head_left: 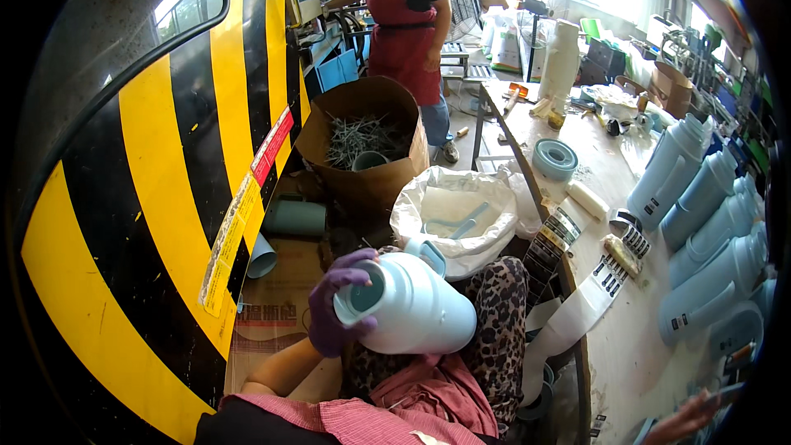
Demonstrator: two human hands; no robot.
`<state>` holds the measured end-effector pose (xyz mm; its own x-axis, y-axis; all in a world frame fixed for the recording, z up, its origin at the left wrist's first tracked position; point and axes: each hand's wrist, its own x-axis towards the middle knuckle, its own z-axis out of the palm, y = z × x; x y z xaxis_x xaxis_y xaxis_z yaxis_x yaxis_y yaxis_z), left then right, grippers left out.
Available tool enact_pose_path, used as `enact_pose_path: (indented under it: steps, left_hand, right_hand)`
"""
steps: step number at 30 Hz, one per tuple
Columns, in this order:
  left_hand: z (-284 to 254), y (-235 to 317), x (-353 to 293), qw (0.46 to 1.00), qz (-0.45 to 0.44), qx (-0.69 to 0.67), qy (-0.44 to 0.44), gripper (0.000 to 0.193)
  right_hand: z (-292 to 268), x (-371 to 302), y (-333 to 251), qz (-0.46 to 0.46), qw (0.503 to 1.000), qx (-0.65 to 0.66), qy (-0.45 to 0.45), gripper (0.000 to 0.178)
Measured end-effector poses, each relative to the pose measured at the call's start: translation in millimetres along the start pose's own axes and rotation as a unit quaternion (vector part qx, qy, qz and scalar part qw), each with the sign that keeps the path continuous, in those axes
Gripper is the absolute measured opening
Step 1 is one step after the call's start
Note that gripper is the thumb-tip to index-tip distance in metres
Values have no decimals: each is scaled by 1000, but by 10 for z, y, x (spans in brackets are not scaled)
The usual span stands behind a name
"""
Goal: The person assembles plastic thermoses by hand, applying circular stickers to the body, inserting inner liners, and snapping top components into place before setting the finished items aside on a table.
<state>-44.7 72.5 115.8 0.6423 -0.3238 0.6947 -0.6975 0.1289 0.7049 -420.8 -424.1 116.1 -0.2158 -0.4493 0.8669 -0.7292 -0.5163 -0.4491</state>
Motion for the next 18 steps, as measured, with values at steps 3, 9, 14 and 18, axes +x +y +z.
enact_pose_path:
  steps: [3, 9, 14, 18]
  left_hand:
    - [45, 343, -69, 988, 96, 48, -107, 59]
    - [499, 320, -27, 979, 122, 42, -155, 58]
    - [301, 238, -82, 984, 89, 132, -75, 63]
    - [303, 147, -68, 982, 73, 136, -109, 67]
  right_hand:
    - [613, -741, -885, 40, 917, 393, -48, 35]
    - [599, -1668, -3610, 166, 631, 625, -430, 66]
    - [248, -1873, -3570, 299, 432, 723, -449, 60]
    - [355, -2010, -3506, 325, 415, 738, -421, 60]
